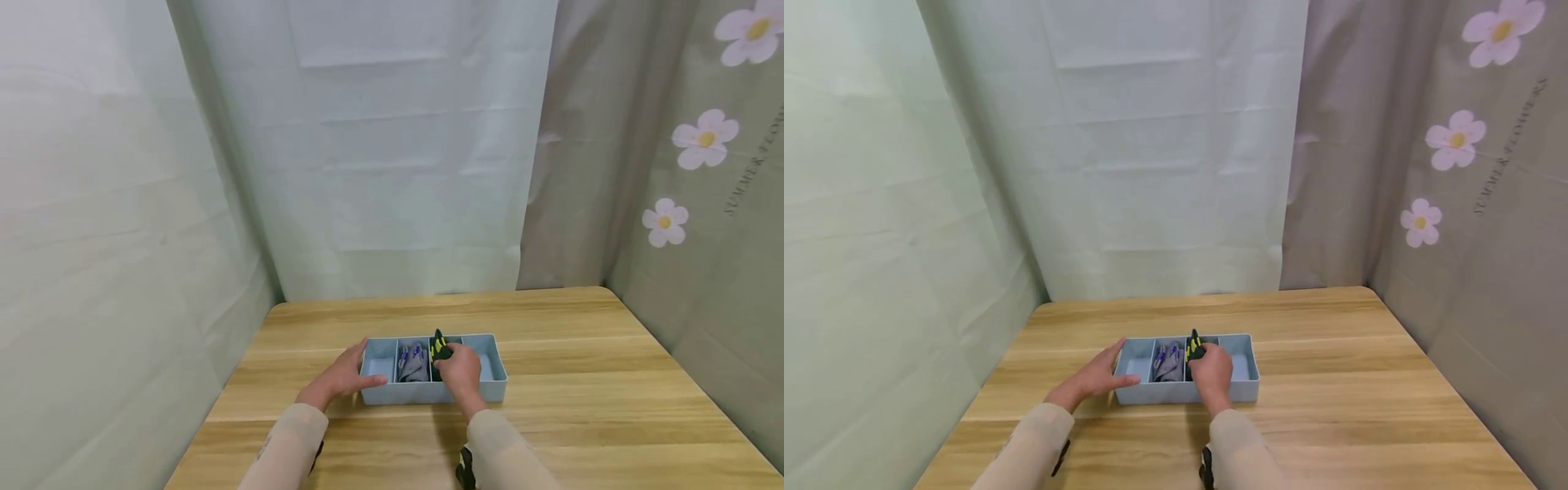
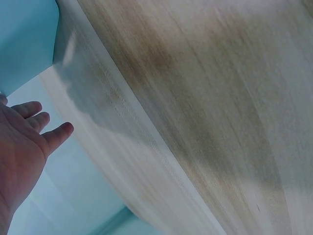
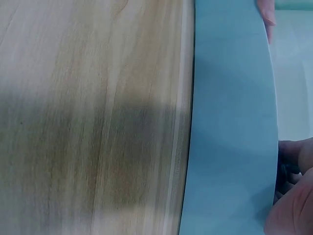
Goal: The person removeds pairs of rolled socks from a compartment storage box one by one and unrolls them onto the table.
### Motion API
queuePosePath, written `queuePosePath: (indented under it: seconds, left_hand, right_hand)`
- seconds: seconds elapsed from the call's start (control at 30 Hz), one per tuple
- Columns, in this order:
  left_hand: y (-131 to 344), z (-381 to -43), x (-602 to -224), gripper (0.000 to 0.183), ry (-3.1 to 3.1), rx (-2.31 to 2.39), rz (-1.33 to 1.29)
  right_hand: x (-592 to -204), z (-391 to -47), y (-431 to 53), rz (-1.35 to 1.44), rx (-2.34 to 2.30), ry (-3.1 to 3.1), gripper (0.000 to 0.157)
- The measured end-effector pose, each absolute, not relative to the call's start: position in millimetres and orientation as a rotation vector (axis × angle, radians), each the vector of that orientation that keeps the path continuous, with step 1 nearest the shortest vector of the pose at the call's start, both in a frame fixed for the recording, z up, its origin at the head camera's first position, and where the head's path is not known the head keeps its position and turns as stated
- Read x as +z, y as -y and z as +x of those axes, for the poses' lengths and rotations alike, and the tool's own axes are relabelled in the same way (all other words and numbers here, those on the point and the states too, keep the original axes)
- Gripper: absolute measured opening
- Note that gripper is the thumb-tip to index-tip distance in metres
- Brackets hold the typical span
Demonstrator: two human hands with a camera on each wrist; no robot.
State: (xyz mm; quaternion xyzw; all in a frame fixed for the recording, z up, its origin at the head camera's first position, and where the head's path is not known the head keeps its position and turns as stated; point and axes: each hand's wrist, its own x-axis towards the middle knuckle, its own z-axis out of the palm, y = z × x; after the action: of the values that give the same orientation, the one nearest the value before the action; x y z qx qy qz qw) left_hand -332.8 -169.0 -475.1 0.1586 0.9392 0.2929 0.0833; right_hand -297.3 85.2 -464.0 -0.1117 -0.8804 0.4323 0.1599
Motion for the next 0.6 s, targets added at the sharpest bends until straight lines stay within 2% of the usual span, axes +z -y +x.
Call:
queuePosePath:
  seconds: [0.3, 0.6]
  left_hand:
    - [167.4, -332.9, -477.6, 0.109, -2.806, 0.884, 0.474]
    - [170.3, -333.4, -477.9, 0.109, -2.805, 0.877, 0.474]
  right_hand:
    - [-463.4, -297.7, -88.0, -0.436, 1.352, 2.455, 0.038]
    - [-468.6, -296.8, -85.7, -0.285, 1.277, 2.514, 0.04]
